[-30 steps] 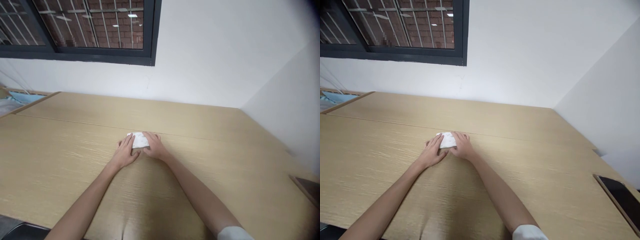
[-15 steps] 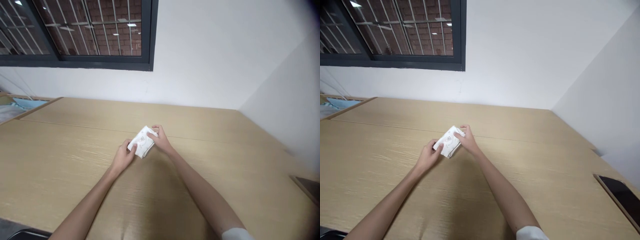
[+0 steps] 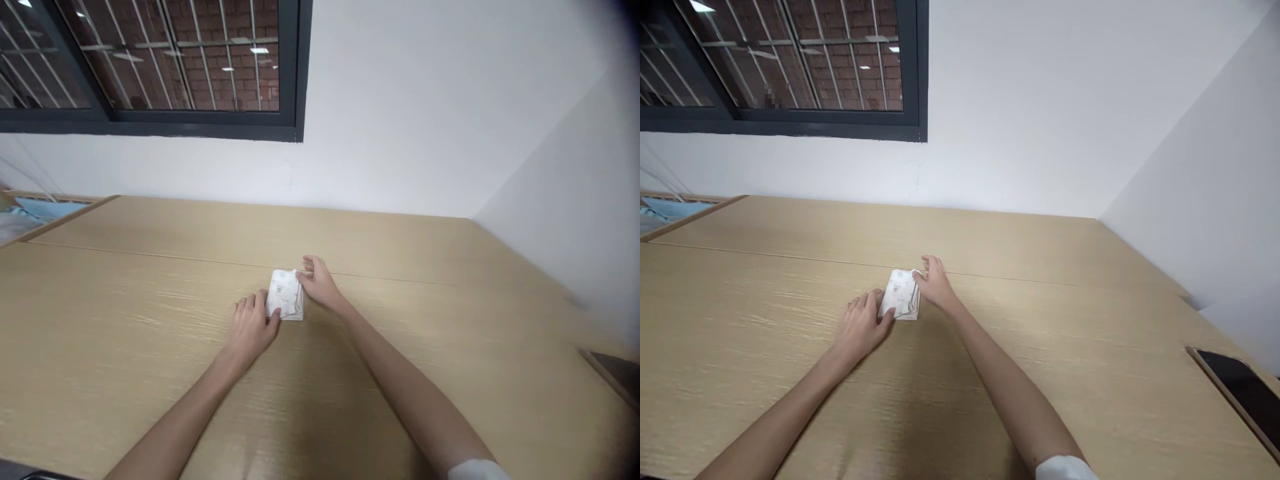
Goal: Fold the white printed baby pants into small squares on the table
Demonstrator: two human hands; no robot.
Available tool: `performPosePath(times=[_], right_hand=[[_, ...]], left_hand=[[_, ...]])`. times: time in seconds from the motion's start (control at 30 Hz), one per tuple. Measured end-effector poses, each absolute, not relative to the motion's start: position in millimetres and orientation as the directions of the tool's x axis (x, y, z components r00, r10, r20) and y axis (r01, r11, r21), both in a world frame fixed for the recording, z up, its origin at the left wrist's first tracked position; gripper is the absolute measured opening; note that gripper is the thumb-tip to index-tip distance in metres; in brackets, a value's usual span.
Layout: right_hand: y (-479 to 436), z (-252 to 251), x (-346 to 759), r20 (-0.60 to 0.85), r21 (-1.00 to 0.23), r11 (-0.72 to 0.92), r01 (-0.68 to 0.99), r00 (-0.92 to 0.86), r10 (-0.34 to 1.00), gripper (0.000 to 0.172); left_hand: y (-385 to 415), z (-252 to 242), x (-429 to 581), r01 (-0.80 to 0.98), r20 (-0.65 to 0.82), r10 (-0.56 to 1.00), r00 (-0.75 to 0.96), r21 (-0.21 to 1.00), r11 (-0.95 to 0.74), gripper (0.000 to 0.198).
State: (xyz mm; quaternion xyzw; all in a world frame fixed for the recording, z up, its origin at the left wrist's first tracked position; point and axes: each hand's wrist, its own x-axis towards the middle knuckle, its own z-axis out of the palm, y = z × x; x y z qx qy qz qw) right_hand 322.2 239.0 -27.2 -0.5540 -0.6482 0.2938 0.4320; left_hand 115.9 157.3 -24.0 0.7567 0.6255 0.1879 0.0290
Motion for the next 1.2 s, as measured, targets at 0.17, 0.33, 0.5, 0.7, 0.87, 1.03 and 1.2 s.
performPosePath(times=[0.17,0.33,0.5,0.7,0.87,1.03,1.2], right_hand=[[213,14,309,0.381,-0.636,0.594,0.492,-0.469,0.797,0.047],[189,22,285,0.171,-0.643,0.678,0.357,-0.796,0.581,0.047],[197,-6,285,0.101,-0.538,0.691,0.483,-0.777,0.622,0.037],[224,-34,317,0.23,-0.317,0.708,0.631,-0.673,0.703,0.046],[232,-42,330,0.234,-0.288,0.613,0.736,-0.567,0.79,0.052],[234,-46,331,0.251,-0.376,0.598,0.708,-0.544,0.801,0.057],[240,-51,336,0.303,-0.654,0.43,0.623,-0.305,0.903,0.068]], left_hand=[[145,-25,123,0.764,0.395,0.795,0.46,0.28,-0.581,0.041],[132,-42,137,0.729,0.24,0.784,0.572,0.287,-0.621,0.041],[131,-45,139,0.742,0.158,0.798,0.582,0.298,-0.6,0.046],[133,-48,134,0.678,0.253,0.744,0.618,0.309,-0.668,0.065],[134,-56,134,0.701,0.22,0.767,0.603,0.311,-0.641,0.071],[133,-53,136,0.701,0.245,0.776,0.582,0.334,-0.631,0.068],[139,-36,130,0.721,0.305,0.838,0.452,0.428,-0.545,0.057]])
